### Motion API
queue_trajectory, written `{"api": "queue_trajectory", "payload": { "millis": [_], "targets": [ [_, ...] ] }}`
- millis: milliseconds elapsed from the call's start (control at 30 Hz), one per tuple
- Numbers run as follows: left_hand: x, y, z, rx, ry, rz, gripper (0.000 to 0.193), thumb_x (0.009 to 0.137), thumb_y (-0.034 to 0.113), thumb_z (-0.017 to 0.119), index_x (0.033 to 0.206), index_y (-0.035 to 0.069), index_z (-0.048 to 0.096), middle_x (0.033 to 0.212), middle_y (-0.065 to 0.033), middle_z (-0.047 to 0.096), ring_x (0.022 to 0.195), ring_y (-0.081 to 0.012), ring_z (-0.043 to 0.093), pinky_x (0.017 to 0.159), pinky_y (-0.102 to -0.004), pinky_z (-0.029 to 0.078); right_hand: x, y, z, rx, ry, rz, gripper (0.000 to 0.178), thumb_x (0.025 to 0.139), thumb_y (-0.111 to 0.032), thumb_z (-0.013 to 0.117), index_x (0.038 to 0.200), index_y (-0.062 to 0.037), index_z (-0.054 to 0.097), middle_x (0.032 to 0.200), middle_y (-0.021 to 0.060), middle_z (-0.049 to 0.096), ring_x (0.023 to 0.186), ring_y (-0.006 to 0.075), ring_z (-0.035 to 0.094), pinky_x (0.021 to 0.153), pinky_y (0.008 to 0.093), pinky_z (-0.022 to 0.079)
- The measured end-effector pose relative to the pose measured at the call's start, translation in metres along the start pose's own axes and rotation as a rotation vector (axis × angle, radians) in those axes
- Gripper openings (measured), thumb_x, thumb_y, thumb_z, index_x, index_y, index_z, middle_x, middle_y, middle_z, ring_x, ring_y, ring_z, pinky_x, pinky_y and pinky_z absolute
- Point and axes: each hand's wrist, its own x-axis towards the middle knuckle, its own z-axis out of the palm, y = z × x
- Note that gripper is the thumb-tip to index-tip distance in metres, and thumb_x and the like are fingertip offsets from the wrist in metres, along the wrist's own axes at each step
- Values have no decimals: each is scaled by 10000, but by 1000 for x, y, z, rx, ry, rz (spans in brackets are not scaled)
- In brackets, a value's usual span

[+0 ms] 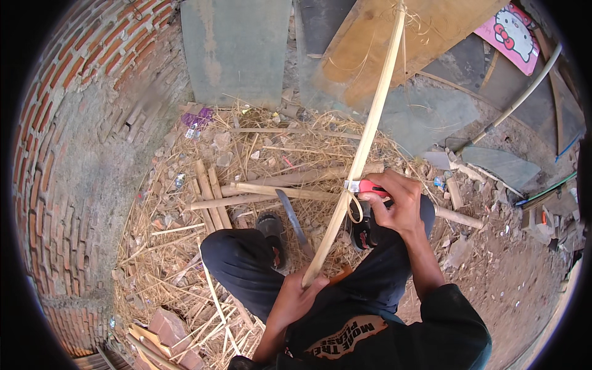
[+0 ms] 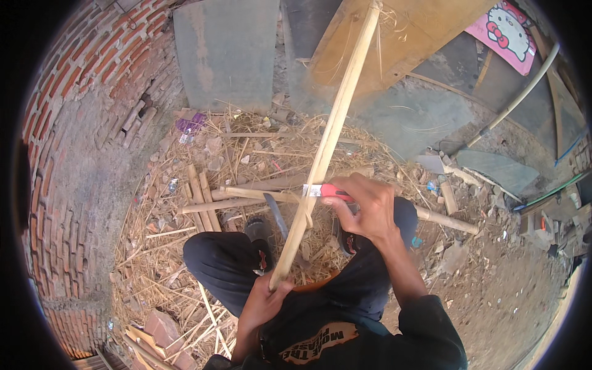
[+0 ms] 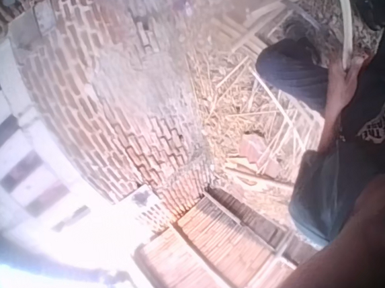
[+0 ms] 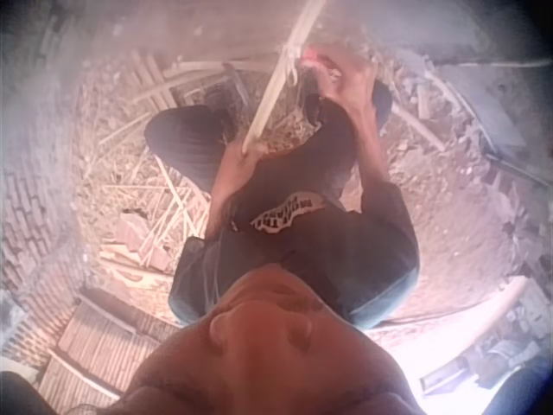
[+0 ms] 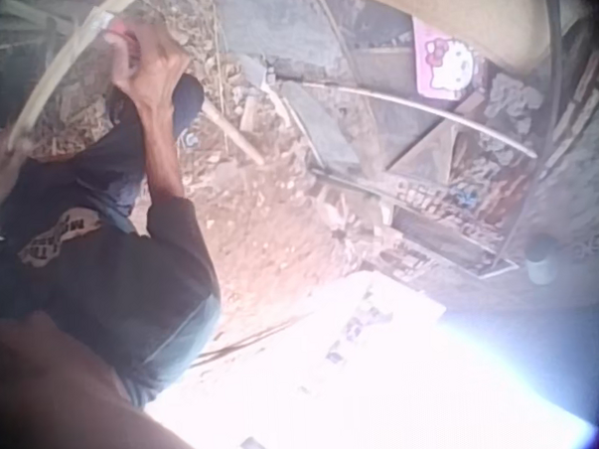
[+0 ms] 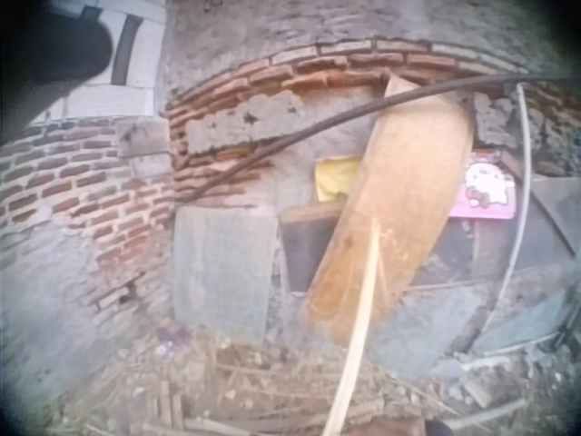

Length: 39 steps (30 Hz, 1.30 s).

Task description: The person sits on the ground and uses a red utility knife to shave thin strips from a long piece of light-colored wood. They hold the wood with their left hand and carefully scrape the surface with the knife in their right hand, creating wood shavings that fall to the ground.

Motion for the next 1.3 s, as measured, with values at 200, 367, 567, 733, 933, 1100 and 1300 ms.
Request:
{"api": "queue_trajectory", "payload": {
  "millis": [200,367,567,733,933,1100,1300],
  "targets": [
    [-9,-16,3,12,-11,26,236,1057,192,722,1125,-22,651,769,-87,566,700,-160,497,669,-342,469,17,21,-3,16,85,16,219,875,-159,862,1031,-20,796,876,145,772,717,273,766,647,329,591],
    [-13,-1,0,-7,-14,-13,234,1105,217,653,1011,6,617,788,20,484,742,-95,427,655,-306,407,28,38,-2,22,82,77,249,875,-170,866,1038,2,786,875,160,768,716,288,759,666,345,593],
    [-16,-15,0,-22,-21,-23,257,1103,241,669,1003,9,623,790,16,499,747,-94,438,665,-304,411,42,56,-1,-8,116,108,232,903,-185,841,1031,2,790,842,171,753,693,280,734,649,350,554],
    [-32,-35,1,46,-62,-134,309,1064,271,728,1073,-26,643,750,-118,577,683,-187,500,665,-370,473,61,80,-13,-83,151,272,231,959,-226,801,1035,-8,797,752,157,722,641,254,682,650,361,534],
    [-37,-34,-3,38,-47,-119,297,1062,259,732,1043,-22,638,709,-102,547,658,-166,471,635,-359,462,82,101,-19,-121,134,214,285,961,-321,807,1036,-46,809,762,158,727,652,283,678,667,355,535],
    [-37,-27,-3,5,-47,-127,299,1106,286,668,984,18,617,755,17,477,713,-89,423,639,-301,393,100,103,-18,-151,93,240,299,954,-351,809,1051,-68,817,807,163,756,685,296,713,674,370,544],
    [-38,-28,-4,-8,-37,-146,316,1075,218,709,1276,-23,667,759,-64,535,711,-119,466,669,-315,460,108,112,-10,-127,94,195,301,951,-351,812,1066,-73,822,840,158,781,719,277,743,681,375,551]
  ]
}}
